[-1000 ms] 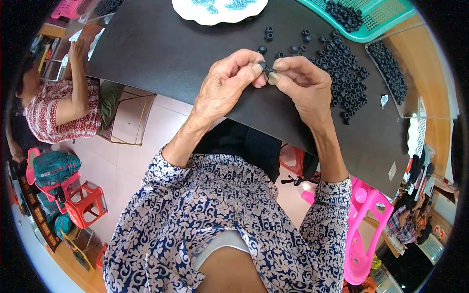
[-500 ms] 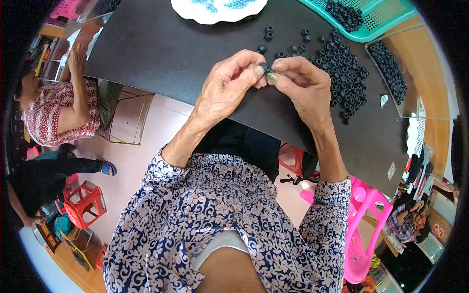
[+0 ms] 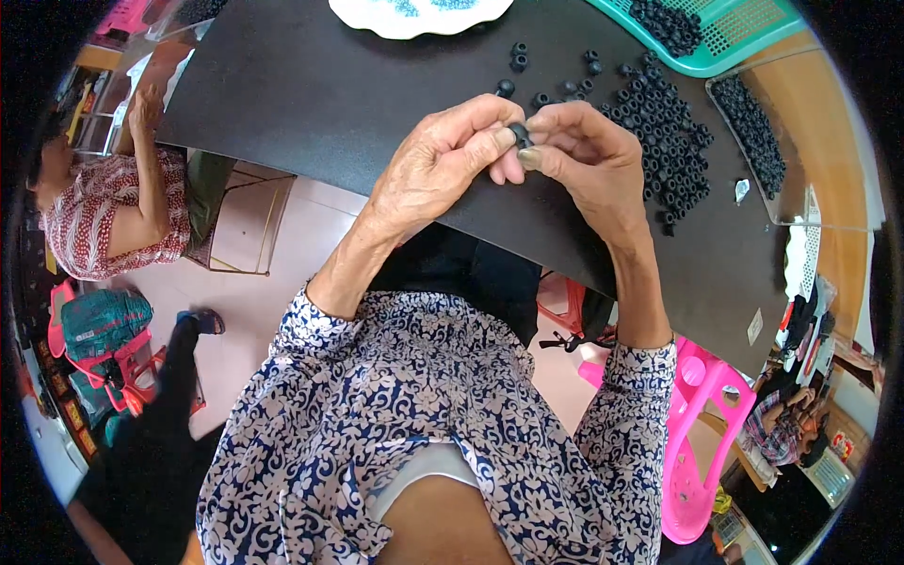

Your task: Manual assembly of black rubber grommets with blue beads or pins.

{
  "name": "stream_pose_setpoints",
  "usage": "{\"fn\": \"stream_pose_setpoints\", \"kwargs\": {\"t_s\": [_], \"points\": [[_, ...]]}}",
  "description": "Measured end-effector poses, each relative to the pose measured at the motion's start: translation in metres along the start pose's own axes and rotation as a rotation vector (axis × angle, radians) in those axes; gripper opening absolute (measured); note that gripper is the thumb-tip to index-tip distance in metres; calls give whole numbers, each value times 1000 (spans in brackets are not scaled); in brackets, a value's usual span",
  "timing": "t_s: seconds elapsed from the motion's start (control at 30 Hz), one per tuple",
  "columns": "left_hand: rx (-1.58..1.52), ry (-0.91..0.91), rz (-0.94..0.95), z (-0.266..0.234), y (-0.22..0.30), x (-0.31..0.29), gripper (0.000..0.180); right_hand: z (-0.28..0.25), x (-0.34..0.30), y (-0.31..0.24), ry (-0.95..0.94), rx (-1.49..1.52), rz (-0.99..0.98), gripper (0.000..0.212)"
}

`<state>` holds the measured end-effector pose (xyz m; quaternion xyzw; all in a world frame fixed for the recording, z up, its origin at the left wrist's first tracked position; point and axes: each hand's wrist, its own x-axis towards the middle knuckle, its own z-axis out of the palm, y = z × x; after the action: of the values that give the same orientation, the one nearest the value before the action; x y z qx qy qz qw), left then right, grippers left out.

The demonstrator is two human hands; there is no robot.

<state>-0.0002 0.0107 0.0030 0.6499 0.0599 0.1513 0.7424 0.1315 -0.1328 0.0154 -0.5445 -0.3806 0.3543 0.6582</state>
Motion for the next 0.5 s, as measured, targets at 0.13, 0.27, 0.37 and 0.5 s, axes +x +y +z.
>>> {"fn": "stream_pose_setpoints", "kwargs": {"t_s": [0.13, 0.27, 0.37, 0.5], "points": [[22, -47, -3, 0, 1, 0, 23, -3, 1, 2, -17, -68, 35, 27], [78, -55, -5, 2, 2, 0, 23, -2, 1, 5, -22, -32, -33, 22], [109, -50, 16, 2, -2, 0, 22, -4, 2, 5, -35, -89, -30, 22], [125, -75, 6, 0, -1, 0, 22, -8, 4, 6, -64, -66, -5, 22]]}}
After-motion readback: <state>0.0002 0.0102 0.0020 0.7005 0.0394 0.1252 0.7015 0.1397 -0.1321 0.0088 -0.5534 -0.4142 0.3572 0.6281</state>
